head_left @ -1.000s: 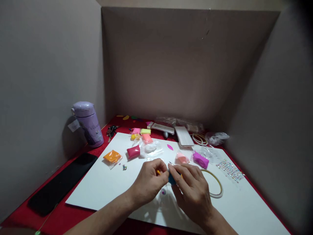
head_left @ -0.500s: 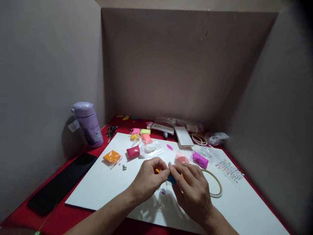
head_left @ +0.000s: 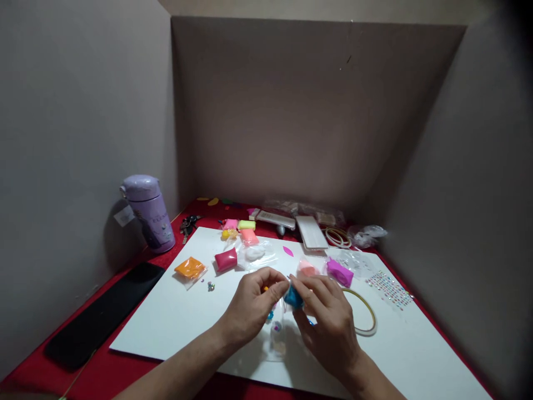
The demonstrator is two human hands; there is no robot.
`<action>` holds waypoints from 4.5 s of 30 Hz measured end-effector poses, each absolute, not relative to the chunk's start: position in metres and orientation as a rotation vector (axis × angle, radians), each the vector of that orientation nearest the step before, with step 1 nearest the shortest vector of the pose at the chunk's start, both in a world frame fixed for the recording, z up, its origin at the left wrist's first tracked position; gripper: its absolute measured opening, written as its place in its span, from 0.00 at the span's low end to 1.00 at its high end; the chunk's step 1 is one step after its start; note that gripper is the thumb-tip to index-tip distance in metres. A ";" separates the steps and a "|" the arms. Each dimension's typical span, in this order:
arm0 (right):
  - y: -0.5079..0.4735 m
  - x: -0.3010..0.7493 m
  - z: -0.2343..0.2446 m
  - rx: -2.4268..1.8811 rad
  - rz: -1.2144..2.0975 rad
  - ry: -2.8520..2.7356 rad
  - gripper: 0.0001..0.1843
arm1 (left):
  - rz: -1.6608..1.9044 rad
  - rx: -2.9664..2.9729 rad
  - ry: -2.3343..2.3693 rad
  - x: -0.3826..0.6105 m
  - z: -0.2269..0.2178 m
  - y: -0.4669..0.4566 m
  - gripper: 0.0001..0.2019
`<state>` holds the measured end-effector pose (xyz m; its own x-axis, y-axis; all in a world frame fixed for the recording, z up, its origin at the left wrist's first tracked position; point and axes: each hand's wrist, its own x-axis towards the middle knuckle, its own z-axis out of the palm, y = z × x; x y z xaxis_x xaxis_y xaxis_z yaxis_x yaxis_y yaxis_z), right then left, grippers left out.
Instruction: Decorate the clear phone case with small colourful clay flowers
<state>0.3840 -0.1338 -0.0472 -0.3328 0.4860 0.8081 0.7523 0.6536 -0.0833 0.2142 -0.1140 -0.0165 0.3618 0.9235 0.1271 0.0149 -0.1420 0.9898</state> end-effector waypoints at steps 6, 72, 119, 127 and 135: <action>-0.131 0.387 -0.053 -1.048 -0.374 -1.918 0.23 | 1.001 1.642 1.047 0.212 -0.020 -0.115 0.14; -0.085 0.366 -0.026 -1.592 -0.499 -2.157 0.05 | 1.275 1.009 0.988 0.202 -0.022 -0.092 0.19; -0.128 0.373 -0.058 -0.897 -0.367 -1.826 0.12 | 0.933 1.041 0.783 0.210 -0.045 -0.089 0.26; -0.130 0.369 -0.057 -0.854 -0.386 -1.839 0.11 | 1.032 1.094 0.705 0.213 -0.048 -0.091 0.18; -0.129 0.371 -0.060 -0.861 -0.402 -1.834 0.11 | 1.130 1.120 0.724 0.210 -0.031 -0.090 0.17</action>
<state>0.3708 -0.1288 -0.0599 -0.2184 0.3746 0.9011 0.7173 0.6877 -0.1121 0.2104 -0.0900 -0.0313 0.3066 0.9485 0.0794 -0.3237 0.0254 0.9458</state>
